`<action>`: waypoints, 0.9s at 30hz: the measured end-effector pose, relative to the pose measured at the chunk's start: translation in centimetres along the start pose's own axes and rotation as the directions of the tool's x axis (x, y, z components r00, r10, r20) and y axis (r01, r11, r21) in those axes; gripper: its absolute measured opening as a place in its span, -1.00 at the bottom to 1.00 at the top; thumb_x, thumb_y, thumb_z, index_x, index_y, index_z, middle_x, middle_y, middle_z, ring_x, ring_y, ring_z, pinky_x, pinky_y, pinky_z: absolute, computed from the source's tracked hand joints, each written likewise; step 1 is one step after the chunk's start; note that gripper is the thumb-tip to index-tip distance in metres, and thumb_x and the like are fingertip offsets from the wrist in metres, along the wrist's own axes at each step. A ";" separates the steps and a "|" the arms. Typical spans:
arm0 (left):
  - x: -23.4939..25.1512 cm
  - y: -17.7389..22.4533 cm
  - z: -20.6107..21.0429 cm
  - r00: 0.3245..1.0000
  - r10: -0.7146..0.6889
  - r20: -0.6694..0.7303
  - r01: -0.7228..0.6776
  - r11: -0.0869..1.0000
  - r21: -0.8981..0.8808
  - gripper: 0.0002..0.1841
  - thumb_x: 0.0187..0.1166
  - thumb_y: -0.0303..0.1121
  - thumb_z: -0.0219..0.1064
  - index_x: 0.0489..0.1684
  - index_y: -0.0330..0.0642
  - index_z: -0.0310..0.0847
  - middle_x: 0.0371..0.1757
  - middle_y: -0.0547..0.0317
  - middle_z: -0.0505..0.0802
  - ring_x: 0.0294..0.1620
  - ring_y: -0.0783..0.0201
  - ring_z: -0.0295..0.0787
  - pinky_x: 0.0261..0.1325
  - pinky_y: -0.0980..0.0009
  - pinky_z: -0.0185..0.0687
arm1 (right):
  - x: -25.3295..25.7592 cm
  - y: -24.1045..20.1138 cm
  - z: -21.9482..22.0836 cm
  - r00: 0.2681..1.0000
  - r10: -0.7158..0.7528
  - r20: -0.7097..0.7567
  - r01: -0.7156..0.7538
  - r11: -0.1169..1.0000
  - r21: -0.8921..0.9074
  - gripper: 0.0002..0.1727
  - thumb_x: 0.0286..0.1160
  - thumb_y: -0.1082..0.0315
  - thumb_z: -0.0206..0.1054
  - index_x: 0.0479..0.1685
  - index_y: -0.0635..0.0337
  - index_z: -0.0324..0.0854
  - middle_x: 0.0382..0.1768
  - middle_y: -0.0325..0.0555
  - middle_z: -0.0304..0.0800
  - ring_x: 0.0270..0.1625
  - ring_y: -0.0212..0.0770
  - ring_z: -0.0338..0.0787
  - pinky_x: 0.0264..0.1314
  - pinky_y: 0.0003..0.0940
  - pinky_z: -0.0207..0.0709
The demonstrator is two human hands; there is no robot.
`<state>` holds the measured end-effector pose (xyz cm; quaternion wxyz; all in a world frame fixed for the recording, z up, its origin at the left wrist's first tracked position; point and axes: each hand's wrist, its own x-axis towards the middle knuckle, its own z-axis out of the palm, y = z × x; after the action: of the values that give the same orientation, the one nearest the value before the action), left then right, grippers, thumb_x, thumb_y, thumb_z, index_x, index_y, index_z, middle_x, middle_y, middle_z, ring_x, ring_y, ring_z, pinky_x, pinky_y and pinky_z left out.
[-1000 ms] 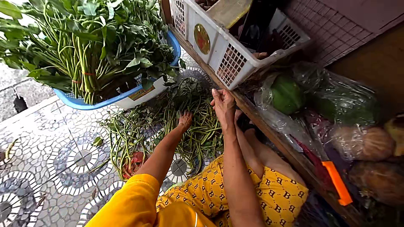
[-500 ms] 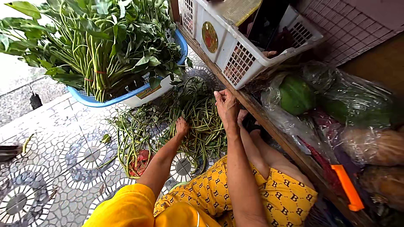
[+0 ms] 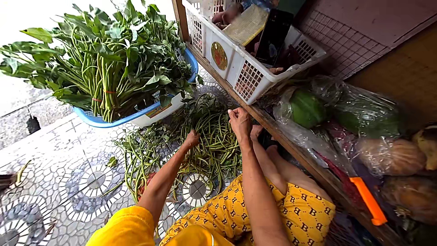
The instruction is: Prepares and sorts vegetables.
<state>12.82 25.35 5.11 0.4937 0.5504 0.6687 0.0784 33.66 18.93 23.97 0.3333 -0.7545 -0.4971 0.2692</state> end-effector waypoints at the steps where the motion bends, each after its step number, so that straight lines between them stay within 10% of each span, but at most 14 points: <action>1: -1.5 1.0 -1.1 0.997 0.066 -0.045 -0.068 0.997 -0.023 -0.49 0.85 -0.19 0.09 0.59 -0.43 0.29 0.22 -0.42 0.74 0.19 -0.17 0.76 0.34 -0.08 0.59 | 0.1 0.0 0.4 0.999 0.020 0.024 -0.021 1.000 0.005 -0.58 0.83 0.03 0.16 0.14 0.24 0.65 -0.30 0.18 0.80 -0.27 0.20 0.80 -0.18 0.22 0.63; 6: -8.8 2.2 -1.8 0.911 0.262 -0.319 -0.337 0.919 -0.207 -0.59 0.88 -0.24 0.01 0.48 -0.37 0.31 -0.17 -0.08 0.71 -0.33 0.17 0.66 -0.13 0.17 0.65 | 1.7 0.6 5.0 0.872 0.262 0.413 -0.324 0.942 0.086 -0.55 0.84 0.08 0.14 0.43 0.24 0.53 0.00 0.11 0.85 -0.11 -0.03 0.83 0.01 -0.06 0.66; 10: -10.9 0.0 0.5 0.868 0.337 -0.363 -0.472 0.786 -0.399 -0.61 0.85 -0.29 -0.02 0.41 -0.46 0.26 -0.34 0.13 0.66 -0.58 0.38 0.54 -0.41 0.39 0.61 | 0.0 0.2 9.2 0.691 0.134 0.711 -0.483 0.816 0.316 -0.25 0.61 0.10 0.45 0.69 0.24 0.27 0.33 0.15 0.71 0.27 0.00 0.75 0.26 -0.01 0.63; 18: -11.9 -1.3 3.0 0.864 0.343 -0.369 -0.502 0.538 -0.677 -0.80 0.87 -0.36 -0.14 0.15 -0.29 0.27 -0.51 0.32 0.59 -0.65 0.45 0.53 -0.47 0.49 0.65 | -2.3 -0.5 11.5 0.774 -0.125 0.621 -0.223 0.863 0.452 -0.47 0.57 0.42 0.42 0.51 0.35 0.46 0.18 0.16 0.74 0.11 -0.21 0.77 0.21 -0.31 0.65; 27: -12.5 0.2 1.7 0.859 0.329 -0.393 -0.495 0.334 -0.802 -0.81 0.87 -0.41 -0.25 0.01 -0.17 0.28 -0.65 0.41 0.49 -0.76 0.48 0.43 -0.56 0.54 0.60 | -1.9 -1.4 10.9 0.869 -0.044 0.494 -0.373 0.599 0.709 -0.81 0.68 0.47 0.31 0.08 0.46 0.62 -0.14 0.08 0.80 -0.20 -0.22 0.83 -0.12 -0.35 0.74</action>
<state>13.04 14.50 11.58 0.6130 0.3547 0.4030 0.5797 24.12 20.12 18.33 0.4734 -0.4880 -0.3180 0.6608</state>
